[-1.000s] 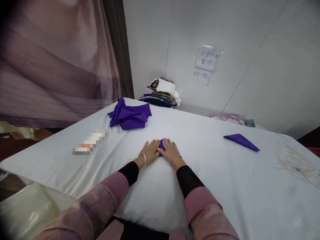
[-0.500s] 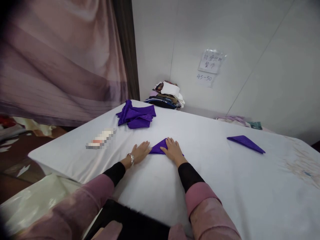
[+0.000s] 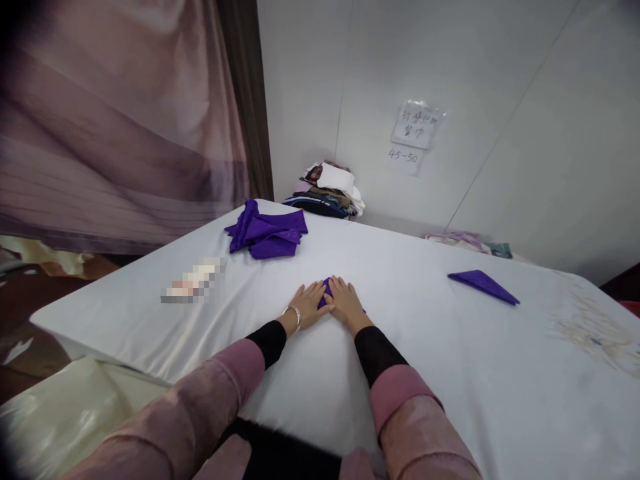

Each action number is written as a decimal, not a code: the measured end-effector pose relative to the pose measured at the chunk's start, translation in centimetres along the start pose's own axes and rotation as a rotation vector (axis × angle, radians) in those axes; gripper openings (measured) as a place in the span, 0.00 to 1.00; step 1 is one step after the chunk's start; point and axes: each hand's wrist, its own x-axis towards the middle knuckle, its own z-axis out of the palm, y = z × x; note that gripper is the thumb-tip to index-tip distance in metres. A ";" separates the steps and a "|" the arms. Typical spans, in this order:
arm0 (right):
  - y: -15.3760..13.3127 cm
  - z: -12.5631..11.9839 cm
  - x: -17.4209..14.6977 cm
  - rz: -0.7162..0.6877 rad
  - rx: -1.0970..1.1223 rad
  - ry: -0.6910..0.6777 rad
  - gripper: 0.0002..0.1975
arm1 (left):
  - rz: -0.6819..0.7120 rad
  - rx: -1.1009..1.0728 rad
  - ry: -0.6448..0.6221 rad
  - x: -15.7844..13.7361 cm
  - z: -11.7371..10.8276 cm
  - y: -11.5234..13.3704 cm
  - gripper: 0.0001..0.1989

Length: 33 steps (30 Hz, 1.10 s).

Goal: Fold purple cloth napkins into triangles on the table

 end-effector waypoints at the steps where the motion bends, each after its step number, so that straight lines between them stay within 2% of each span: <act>1: 0.0 0.0 0.0 0.000 -0.002 0.005 0.29 | 0.003 0.012 0.005 -0.1 0.0 -0.1 0.37; 6: 0.0 0.2 0.0 0.012 0.000 0.017 0.30 | -0.007 0.063 0.027 -1.8 -0.1 -1.3 0.38; 13: 0.0 0.3 0.1 0.017 0.019 0.016 0.31 | -0.102 0.093 -0.033 -5.4 -1.0 -3.7 0.38; 15: -0.1 0.2 0.1 0.019 0.019 0.009 0.31 | -0.161 0.110 -0.013 -5.2 -1.2 -3.3 0.39; 17: -0.1 0.1 0.0 0.022 0.012 0.003 0.31 | -0.153 0.123 0.050 -4.2 -1.3 -2.3 0.40; 19: -0.1 0.0 0.0 0.016 0.000 -0.003 0.30 | -0.062 0.119 0.101 -2.8 -1.1 -0.9 0.40; 22: -0.1 -0.2 -0.1 -0.013 -0.020 -0.006 0.29 | 0.048 0.085 0.064 -1.0 -0.4 0.4 0.40; 25: -0.1 -0.3 -0.1 -0.011 -0.028 -0.001 0.28 | 0.062 0.079 0.013 -0.2 0.5 0.6 0.40; 29: 0.2 -0.1 0.2 0.009 -0.001 -0.025 0.28 | 0.070 0.101 0.026 -0.2 1.3 0.0 0.40; 33: 0.4 -0.4 0.9 0.090 0.105 -0.048 0.27 | 0.076 0.101 0.038 -0.3 1.5 -0.1 0.39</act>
